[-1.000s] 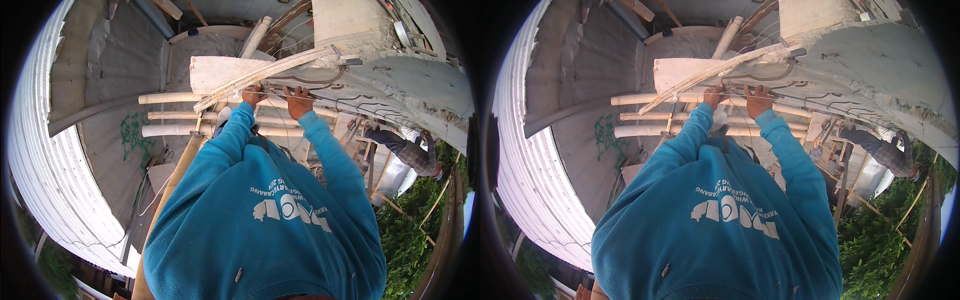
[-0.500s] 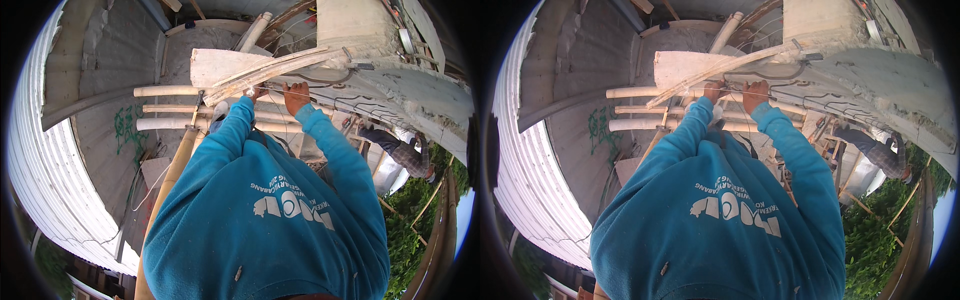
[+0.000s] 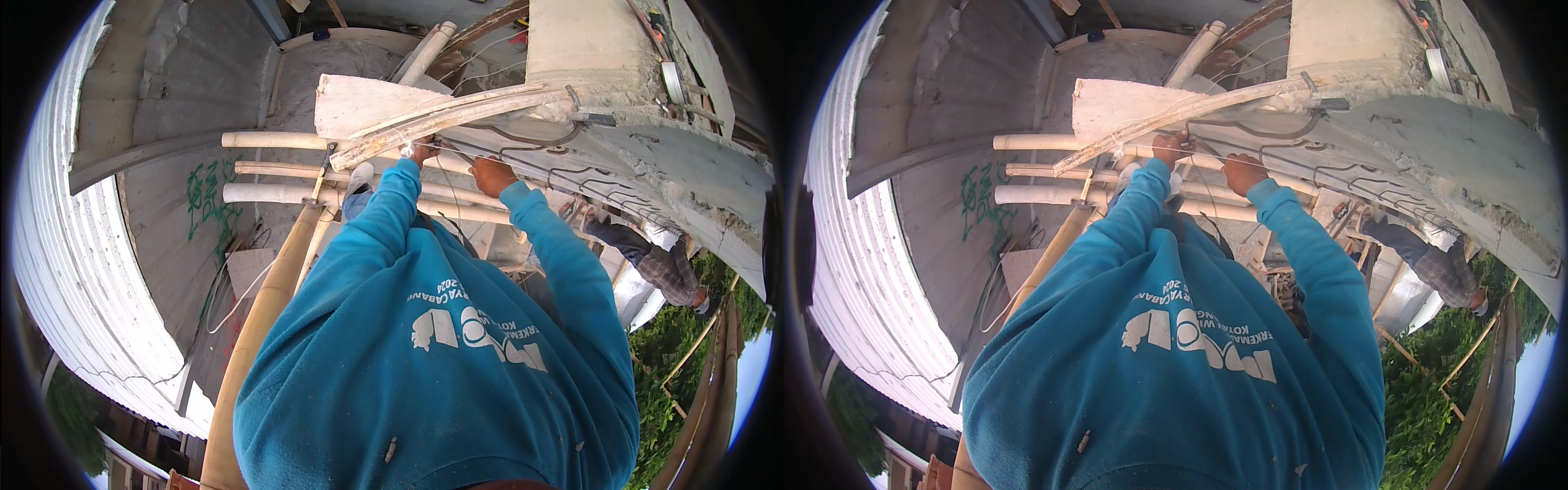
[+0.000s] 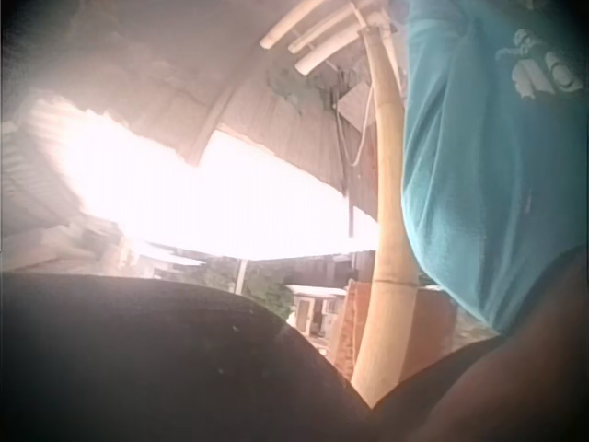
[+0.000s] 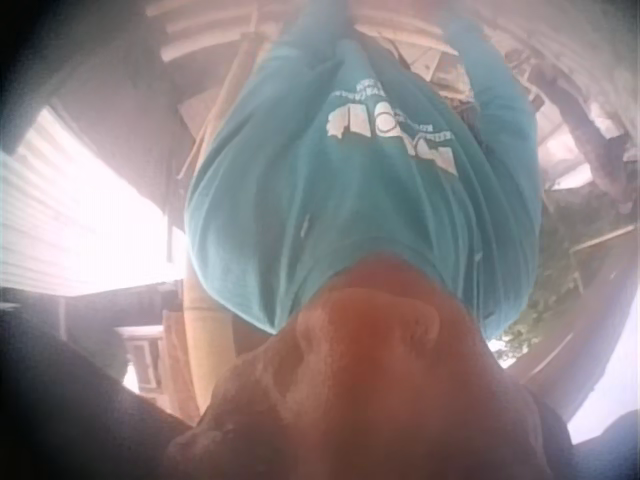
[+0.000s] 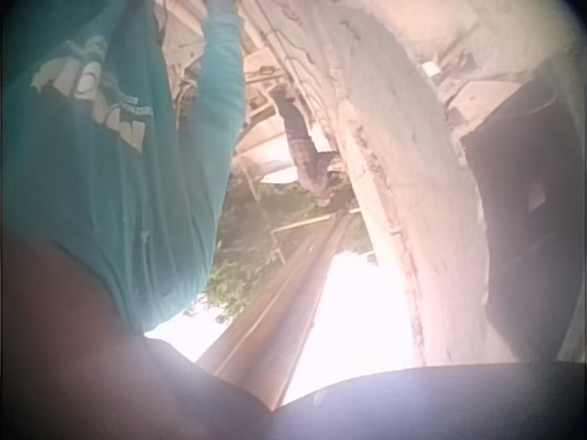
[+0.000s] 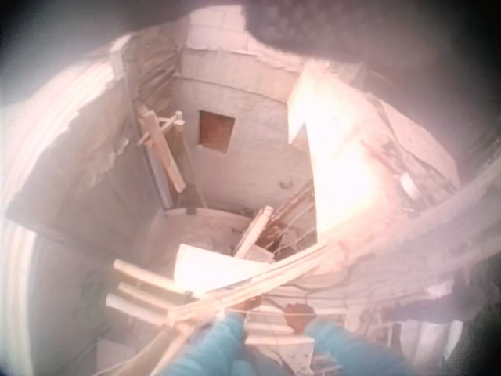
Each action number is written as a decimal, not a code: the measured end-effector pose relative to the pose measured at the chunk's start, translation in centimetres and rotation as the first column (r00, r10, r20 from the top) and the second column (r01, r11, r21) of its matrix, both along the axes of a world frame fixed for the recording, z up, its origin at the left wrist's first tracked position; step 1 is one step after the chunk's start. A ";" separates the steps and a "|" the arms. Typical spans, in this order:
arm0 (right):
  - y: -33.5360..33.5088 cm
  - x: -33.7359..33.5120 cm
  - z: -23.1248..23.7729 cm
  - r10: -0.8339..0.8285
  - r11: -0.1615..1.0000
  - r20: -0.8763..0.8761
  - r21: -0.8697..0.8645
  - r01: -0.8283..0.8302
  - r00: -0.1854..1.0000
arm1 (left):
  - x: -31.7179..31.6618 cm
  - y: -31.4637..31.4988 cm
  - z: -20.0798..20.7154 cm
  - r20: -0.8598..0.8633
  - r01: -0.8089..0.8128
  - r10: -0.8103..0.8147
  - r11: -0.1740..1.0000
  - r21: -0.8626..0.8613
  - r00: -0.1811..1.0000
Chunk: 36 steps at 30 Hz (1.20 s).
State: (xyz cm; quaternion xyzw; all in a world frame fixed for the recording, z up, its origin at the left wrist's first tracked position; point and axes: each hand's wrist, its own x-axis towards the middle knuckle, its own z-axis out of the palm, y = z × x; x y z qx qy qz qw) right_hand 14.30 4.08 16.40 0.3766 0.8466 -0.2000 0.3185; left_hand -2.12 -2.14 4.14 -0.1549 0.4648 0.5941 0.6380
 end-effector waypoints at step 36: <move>2.4 0.9 2.2 -0.757 0.149 0.341 -0.740 0.656 0.557 | 1.7 -0.2 -8.6 -0.025 -0.091 0.092 0.995 0.039 0.995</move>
